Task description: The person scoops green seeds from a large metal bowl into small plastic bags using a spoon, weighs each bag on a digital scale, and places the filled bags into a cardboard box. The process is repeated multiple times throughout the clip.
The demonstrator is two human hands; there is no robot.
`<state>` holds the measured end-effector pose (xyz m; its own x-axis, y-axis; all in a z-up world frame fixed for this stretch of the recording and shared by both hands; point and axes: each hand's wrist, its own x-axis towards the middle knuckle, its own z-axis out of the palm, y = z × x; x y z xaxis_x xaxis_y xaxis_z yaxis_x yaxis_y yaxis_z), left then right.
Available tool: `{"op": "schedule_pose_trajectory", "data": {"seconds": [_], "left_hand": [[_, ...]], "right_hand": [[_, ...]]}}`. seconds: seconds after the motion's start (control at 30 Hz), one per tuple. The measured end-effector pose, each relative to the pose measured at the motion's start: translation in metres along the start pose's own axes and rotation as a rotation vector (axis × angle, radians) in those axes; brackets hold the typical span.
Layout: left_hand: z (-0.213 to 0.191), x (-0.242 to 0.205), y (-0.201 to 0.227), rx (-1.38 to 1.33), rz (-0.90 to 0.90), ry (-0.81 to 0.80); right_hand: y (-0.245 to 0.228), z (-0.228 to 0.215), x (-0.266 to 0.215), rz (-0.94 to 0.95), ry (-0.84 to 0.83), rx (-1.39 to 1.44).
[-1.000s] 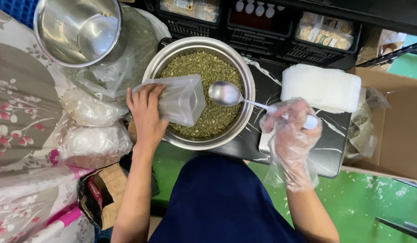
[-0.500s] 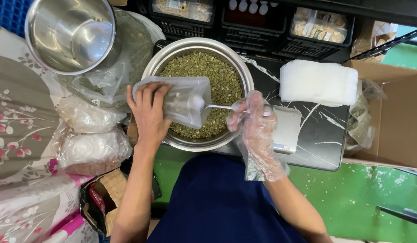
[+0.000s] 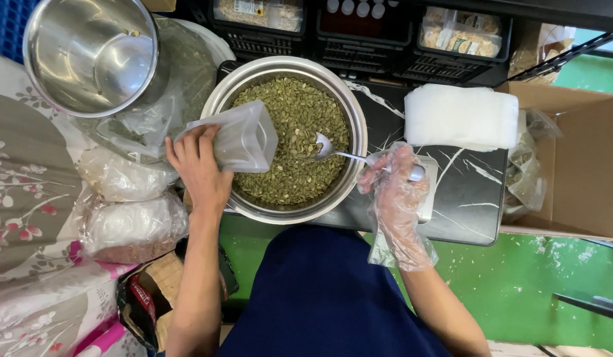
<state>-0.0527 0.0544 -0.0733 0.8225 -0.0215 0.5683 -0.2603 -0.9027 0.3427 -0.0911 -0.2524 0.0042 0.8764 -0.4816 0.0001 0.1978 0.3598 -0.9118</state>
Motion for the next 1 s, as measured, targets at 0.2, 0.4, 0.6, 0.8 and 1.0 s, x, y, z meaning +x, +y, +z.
{"op": "schedule_pose_trajectory", "data": {"seconds": [0.2,0.4,0.6,0.8,1.0], "left_hand": [[0.001,0.003,0.018,0.005,0.055,-0.022],[0.006,0.004,0.028,-0.032,0.050,-0.029],[0.009,0.006,0.028,-0.089,0.038,-0.062],[0.002,0.007,0.028,-0.188,-0.096,-0.044],[-0.012,0.015,0.042,-0.261,-0.263,-0.033]], "right_hand": [[-0.006,0.011,-0.005,-0.059,-0.087,-0.111],[0.015,-0.009,0.014,0.129,-0.535,0.361],[-0.006,0.013,0.008,-0.078,-0.311,0.220],[-0.015,0.003,0.009,-0.111,-0.039,-0.199],[0.051,-0.032,0.006,0.052,-0.225,-0.522]]}}
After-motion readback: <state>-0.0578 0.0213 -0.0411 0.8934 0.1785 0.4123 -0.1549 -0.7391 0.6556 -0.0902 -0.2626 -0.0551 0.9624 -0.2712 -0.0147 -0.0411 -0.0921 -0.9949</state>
